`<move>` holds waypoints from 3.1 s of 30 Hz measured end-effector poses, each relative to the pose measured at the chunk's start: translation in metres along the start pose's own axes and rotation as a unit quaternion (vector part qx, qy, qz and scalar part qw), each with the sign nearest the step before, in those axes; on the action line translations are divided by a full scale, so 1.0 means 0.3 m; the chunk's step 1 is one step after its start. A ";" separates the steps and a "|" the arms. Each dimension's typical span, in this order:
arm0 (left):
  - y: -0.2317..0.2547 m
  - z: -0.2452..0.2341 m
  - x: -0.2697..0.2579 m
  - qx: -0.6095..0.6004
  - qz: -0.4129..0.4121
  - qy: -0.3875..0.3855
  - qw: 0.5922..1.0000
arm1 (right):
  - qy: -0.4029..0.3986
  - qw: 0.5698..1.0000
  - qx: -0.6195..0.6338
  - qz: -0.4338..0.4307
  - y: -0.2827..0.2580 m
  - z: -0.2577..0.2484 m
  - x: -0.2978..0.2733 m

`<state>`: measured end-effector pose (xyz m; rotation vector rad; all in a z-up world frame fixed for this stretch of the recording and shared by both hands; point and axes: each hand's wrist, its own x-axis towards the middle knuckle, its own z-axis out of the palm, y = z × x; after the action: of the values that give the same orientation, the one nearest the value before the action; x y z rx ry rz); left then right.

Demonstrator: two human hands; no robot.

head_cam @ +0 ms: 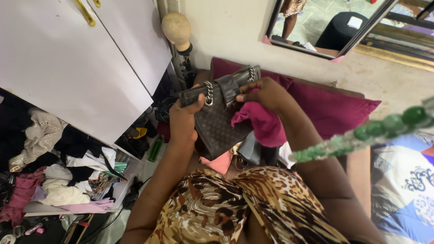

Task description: Cleaning and organizing various handbags and placing them into a closet.

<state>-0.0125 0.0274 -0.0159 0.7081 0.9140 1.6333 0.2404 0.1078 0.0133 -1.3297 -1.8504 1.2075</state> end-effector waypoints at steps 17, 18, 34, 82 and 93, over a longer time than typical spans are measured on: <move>0.041 0.027 -0.012 -0.060 -0.071 -0.017 0.996 | 0.125 0.989 0.049 -0.064 0.026 0.059 -0.040; 0.037 0.022 -0.011 -0.060 -0.074 -0.020 0.995 | 0.131 0.987 0.015 -0.091 0.024 0.060 -0.042; 0.129 0.070 -0.064 0.078 0.044 -0.126 0.988 | 0.260 0.954 -0.144 -0.021 -0.084 0.081 -0.122; 0.080 0.033 -0.039 0.019 0.023 -0.123 0.992 | 0.280 0.918 0.228 -0.164 0.121 -0.235 0.062; 0.133 0.034 -0.003 -0.033 0.084 0.033 0.995 | 0.088 0.970 0.043 -0.224 0.604 -0.169 0.023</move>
<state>-0.0243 0.0239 0.0235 0.7051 0.8627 1.8370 0.3586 0.1507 -0.1271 -0.8735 -1.8165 0.8891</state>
